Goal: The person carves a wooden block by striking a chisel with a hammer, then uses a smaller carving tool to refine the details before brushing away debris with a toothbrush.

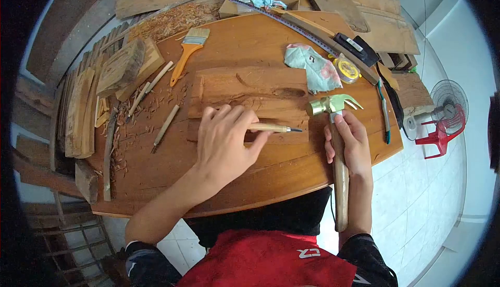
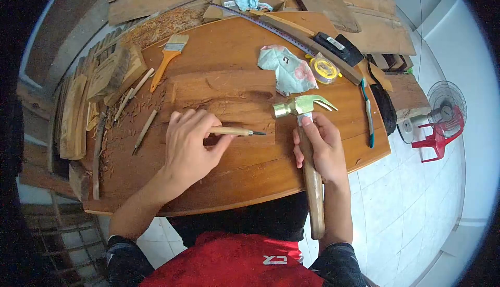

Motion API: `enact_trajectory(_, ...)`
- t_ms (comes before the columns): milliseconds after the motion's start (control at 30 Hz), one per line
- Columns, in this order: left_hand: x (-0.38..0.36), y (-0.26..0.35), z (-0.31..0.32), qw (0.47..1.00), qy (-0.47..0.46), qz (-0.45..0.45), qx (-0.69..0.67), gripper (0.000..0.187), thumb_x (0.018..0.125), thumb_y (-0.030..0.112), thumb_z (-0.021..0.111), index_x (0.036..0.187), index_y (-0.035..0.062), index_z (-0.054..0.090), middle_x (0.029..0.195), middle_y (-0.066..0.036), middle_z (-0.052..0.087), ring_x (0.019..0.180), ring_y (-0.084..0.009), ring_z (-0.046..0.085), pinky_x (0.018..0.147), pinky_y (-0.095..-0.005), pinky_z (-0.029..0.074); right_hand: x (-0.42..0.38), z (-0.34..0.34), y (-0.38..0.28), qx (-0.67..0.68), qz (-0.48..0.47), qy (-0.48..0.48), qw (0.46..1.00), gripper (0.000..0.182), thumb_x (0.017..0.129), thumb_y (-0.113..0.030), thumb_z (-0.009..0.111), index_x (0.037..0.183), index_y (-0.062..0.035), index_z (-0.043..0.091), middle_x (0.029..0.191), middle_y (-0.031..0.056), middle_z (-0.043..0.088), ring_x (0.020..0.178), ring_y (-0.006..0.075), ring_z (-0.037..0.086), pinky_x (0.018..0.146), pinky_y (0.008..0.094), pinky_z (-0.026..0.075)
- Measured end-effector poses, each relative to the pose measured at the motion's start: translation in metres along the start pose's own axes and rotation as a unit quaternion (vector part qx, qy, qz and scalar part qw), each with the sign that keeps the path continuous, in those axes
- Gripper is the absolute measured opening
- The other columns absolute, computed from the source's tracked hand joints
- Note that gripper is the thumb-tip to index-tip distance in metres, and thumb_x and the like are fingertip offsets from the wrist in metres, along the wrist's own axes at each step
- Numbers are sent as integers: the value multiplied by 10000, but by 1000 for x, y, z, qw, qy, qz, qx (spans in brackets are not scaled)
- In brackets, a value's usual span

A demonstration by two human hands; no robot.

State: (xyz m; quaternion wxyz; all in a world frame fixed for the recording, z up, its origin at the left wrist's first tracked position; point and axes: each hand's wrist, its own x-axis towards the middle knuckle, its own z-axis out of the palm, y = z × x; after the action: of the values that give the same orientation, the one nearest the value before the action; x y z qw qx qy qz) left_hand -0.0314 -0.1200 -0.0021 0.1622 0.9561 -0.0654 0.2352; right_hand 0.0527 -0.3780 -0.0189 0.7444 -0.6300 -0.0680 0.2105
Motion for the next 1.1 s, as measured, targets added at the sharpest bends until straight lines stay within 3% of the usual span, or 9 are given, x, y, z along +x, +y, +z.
enact_trajectory(333,9,14,6,999,-15,4,-32,395,682,324,892,707,140,543,721,-27,555,729,-254,570,711,-409,380,0,0,1,-5,-1,5,1000,271,1081,-272,544,1091,-2,540,769,73,583,482,137,543,411,271,440)
enact_trajectory(533,13,-10,-6,1000,10,1,25,369,725,258,875,694,133,529,705,-41,573,698,-270,576,693,-406,383,-1,0,0,-16,3,9,1000,277,1086,-278,532,1099,-2,540,771,70,583,485,135,543,414,270,443)
enact_trajectory(567,14,-12,-14,1000,1,8,13,299,748,193,857,735,112,570,696,-40,571,676,-265,558,676,-397,379,-1,2,0,-17,7,14,1000,291,1089,-289,526,1107,1,541,767,68,580,486,131,542,416,267,444)
enact_trajectory(667,17,-18,-20,999,-33,0,-9,239,756,186,825,753,118,595,696,-14,582,692,-235,568,685,-389,380,-1,1,0,-22,0,6,1000,294,1090,-289,525,1117,3,542,762,66,577,485,128,541,416,266,443)
enact_trajectory(700,18,-18,-23,998,-35,18,-48,188,778,131,833,893,86,692,692,-55,544,641,-254,503,669,-375,370,-1,2,0,-26,-1,6,1000,294,1090,-288,524,1127,3,546,759,66,577,485,127,541,415,266,444)
enact_trajectory(800,18,-24,-16,977,-72,77,-183,263,771,82,794,1029,116,752,700,-52,530,657,-251,502,693,-380,389,-2,3,0,-12,4,15,1000,289,1090,-283,525,1127,3,548,759,67,578,485,128,542,415,264,442)
enact_trajectory(900,21,-22,-17,966,-152,148,-146,404,747,43,753,1137,146,766,709,-42,532,698,-240,519,716,-378,401,-2,4,-2,-22,3,18,1000,289,1087,-282,531,1132,3,549,758,66,577,485,126,541,415,262,438)
enact_trajectory(1100,23,-33,-24,966,-147,184,-105,393,723,35,728,1103,131,762,728,-42,542,727,-244,525,719,-366,392,-2,4,0,-17,10,23,1000,281,1087,-275,528,1135,1,549,760,68,578,485,128,540,417,261,434)
